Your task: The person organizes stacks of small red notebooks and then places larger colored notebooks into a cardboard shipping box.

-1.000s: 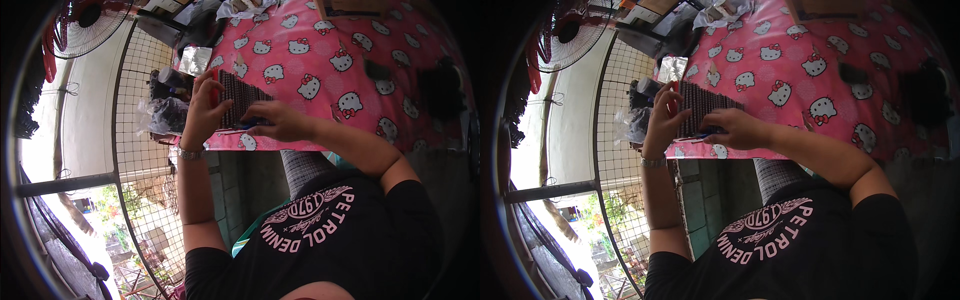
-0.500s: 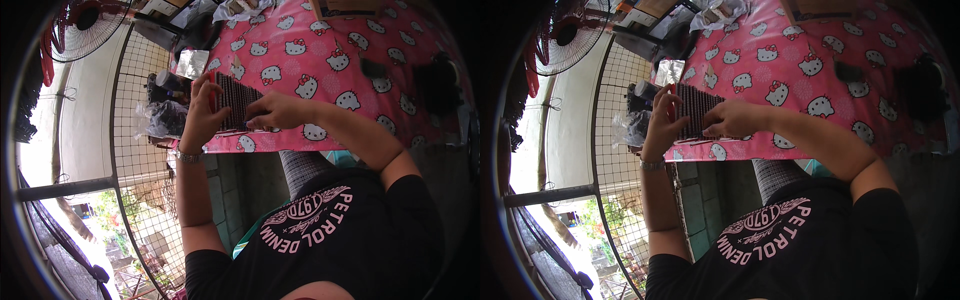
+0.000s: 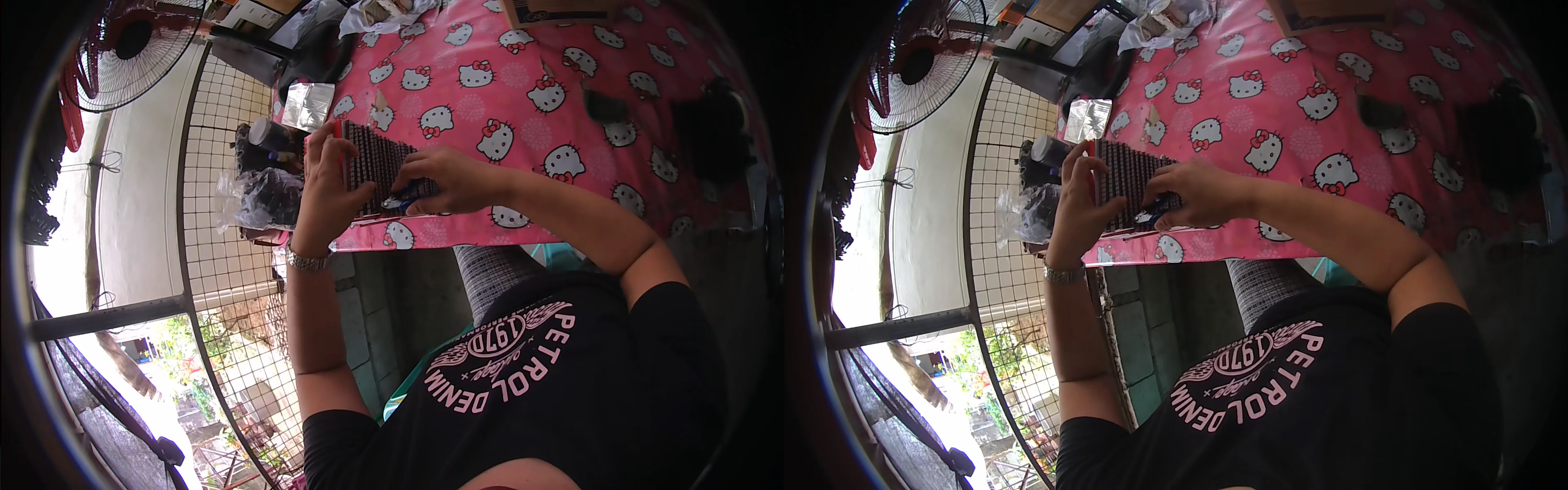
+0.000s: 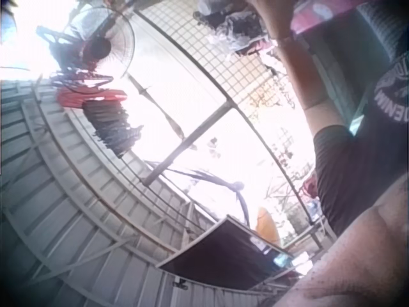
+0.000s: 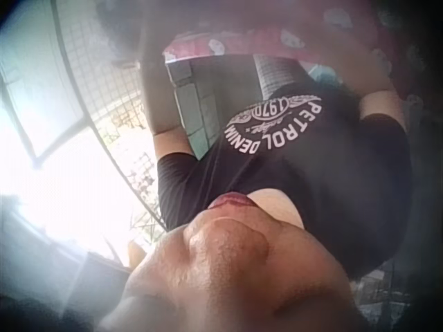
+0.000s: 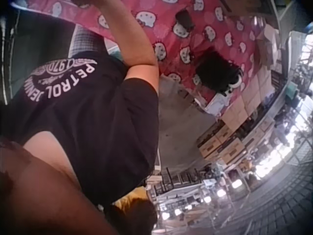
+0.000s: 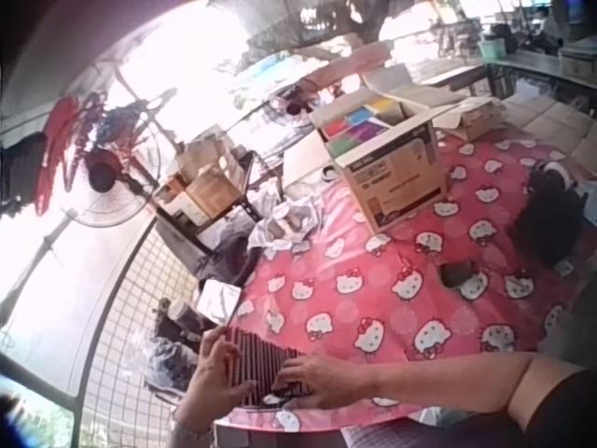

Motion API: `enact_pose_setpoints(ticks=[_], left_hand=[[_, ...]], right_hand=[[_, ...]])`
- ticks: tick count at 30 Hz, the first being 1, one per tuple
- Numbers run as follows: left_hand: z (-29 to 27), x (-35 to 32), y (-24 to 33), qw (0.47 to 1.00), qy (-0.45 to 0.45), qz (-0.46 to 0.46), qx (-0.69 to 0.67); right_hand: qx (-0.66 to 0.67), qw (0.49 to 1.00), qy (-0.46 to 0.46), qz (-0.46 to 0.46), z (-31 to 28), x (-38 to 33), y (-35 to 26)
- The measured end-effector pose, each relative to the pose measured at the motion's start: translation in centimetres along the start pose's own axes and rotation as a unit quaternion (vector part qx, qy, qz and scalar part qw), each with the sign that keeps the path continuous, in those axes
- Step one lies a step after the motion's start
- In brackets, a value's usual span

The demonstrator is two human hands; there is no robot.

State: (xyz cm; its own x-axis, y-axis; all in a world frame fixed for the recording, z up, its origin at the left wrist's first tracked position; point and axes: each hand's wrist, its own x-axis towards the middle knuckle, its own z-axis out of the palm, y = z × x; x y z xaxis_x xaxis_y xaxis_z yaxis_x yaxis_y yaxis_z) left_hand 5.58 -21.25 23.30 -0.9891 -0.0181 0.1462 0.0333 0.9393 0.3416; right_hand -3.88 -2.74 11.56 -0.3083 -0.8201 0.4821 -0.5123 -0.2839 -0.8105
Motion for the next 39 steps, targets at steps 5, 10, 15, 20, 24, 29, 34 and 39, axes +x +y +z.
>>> enact_pose_setpoints(ticks=[5,10,15,20,24,29,34,39], left_hand=[[-0.1,-0.2,0.1,1.000,-0.009,-0.010,-0.010],[-0.1,0.0,0.2,0.999,-0.011,-0.023,-0.040],[-0.2,-0.3,-0.3,0.999,-0.014,-0.019,-0.031],[0.0,-0.1,-0.4,0.998,-0.012,-0.022,-0.057],[0.0,-0.2,-0.4,0.998,-0.012,-0.033,-0.054],[-0.3,-0.2,0.1,0.999,-0.014,-0.030,-0.036],[-0.2,-0.3,0.1,0.999,-0.013,-0.027,-0.029],[0.0,-0.1,0.1,0.999,-0.013,-0.030,-0.039]], right_hand=[[0.210,0.934,-0.144,0.250,-1.1,0.5,-2.0],[-0.023,0.995,0.056,-0.078,0.8,-0.3,1.3],[0.171,0.934,-0.182,0.257,-1.0,0.7,-1.0],[0.059,0.994,-0.053,0.080,-0.1,-0.1,0.2],[-0.019,1.000,-0.001,-0.016,0.4,-0.1,1.3],[0.165,0.949,-0.137,0.229,-0.4,0.3,0.9],[0.156,0.970,-0.096,0.160,-0.2,-0.9,0.7],[-0.008,0.999,-0.034,-0.005,0.9,-1.4,1.9]])
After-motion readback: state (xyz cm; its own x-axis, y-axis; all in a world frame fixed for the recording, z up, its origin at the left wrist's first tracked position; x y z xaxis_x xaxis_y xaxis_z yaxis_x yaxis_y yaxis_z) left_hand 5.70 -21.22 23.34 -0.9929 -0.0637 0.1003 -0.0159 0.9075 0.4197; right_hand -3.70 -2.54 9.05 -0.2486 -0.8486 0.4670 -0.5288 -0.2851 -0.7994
